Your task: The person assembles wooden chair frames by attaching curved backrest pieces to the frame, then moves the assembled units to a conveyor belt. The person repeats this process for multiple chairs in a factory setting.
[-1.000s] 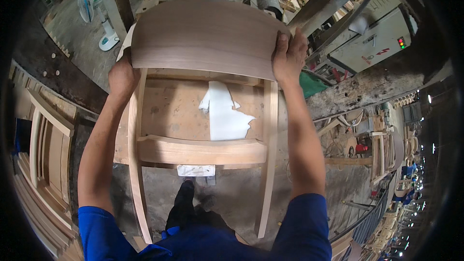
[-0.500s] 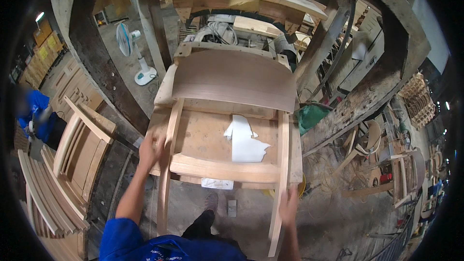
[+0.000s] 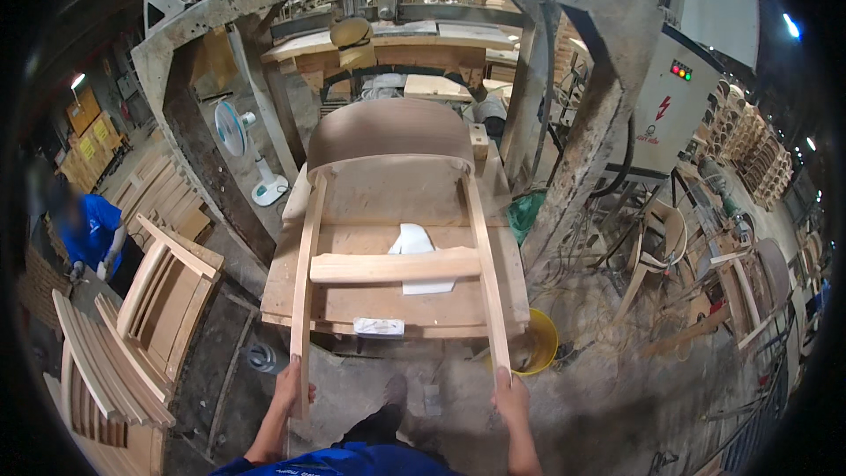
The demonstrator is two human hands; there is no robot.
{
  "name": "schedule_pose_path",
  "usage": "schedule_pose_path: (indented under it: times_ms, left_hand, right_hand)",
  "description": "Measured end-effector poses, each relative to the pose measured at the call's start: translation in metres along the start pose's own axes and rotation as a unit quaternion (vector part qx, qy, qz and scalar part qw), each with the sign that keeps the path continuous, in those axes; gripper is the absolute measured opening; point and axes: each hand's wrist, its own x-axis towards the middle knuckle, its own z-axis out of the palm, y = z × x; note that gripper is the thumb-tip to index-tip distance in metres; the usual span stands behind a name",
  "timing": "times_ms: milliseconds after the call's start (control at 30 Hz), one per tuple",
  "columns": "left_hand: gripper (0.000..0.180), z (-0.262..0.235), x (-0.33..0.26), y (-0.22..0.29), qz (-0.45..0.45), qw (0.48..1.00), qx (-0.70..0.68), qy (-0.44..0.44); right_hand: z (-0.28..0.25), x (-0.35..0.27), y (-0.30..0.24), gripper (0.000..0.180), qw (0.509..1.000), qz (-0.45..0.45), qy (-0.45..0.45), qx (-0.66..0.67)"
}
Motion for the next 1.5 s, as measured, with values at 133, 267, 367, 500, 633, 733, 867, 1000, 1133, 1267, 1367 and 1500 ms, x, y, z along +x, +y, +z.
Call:
schedule_pose_path:
  times_ms: [133, 267, 367, 500, 633, 733, 867, 1000, 1133, 1267, 1367, 1500]
  left_hand:
    - [0.077, 0.013, 0.021, 0.052, 0.026, 0.999, 0.006, -0.031]
    - [0.077, 0.005, 0.043, 0.081, 0.028, 0.999, 0.031, -0.024]
    - [0.073, 0.004, 0.065, 0.096, 0.030, 0.999, 0.022, -0.021]
    - [0.067, 0.000, 0.108, 0.116, 0.035, 0.998, 0.009, -0.044]
    - [0.063, 0.006, 0.145, 0.147, 0.048, 0.997, -0.003, -0.059]
    - [0.067, 0.005, 0.176, 0.164, 0.067, 0.996, 0.008, -0.055]
    - [0.065, 0.012, 0.191, 0.178, 0.049, 0.997, 0.013, -0.062]
    - [0.067, 0.013, 0.195, 0.182, 0.060, 0.996, 0.017, -0.059]
    - [0.067, 0.018, 0.199, 0.183, 0.060, 0.996, 0.015, -0.070]
    - [0.067, 0.014, 0.200, 0.182, 0.068, 0.995, 0.007, -0.073]
    - [0.068, 0.012, 0.202, 0.179, 0.057, 0.996, 0.006, -0.073]
    - [0.070, 0.017, 0.200, 0.183, 0.042, 0.996, 0.015, -0.082]
  right_hand:
    - [0.000, 0.042, -0.028, 0.057, 0.999, -0.024, -0.006, -0.034]
    - [0.021, 0.054, -0.054, 0.063, 0.999, -0.017, -0.019, -0.032]
    - [0.036, 0.056, -0.076, 0.065, 1.000, -0.001, -0.015, -0.025]
    - [0.053, 0.072, -0.094, 0.060, 0.999, 0.042, -0.011, 0.013]
    - [0.069, 0.096, -0.115, 0.053, 1.000, 0.016, 0.006, 0.023]
    - [0.083, 0.118, -0.128, 0.051, 1.000, -0.006, -0.005, 0.013]
    - [0.091, 0.130, -0.140, 0.051, 1.000, 0.016, 0.010, 0.017]
    - [0.095, 0.132, -0.155, 0.054, 0.999, 0.044, 0.021, 0.004]
    - [0.087, 0.134, -0.157, 0.056, 0.998, 0.052, 0.017, -0.015]
    - [0.091, 0.129, -0.169, 0.055, 0.997, 0.071, -0.003, -0.005]
    - [0.089, 0.130, -0.169, 0.055, 0.998, 0.057, -0.011, -0.010]
    - [0.086, 0.139, -0.157, 0.055, 0.999, 0.044, -0.003, -0.016]
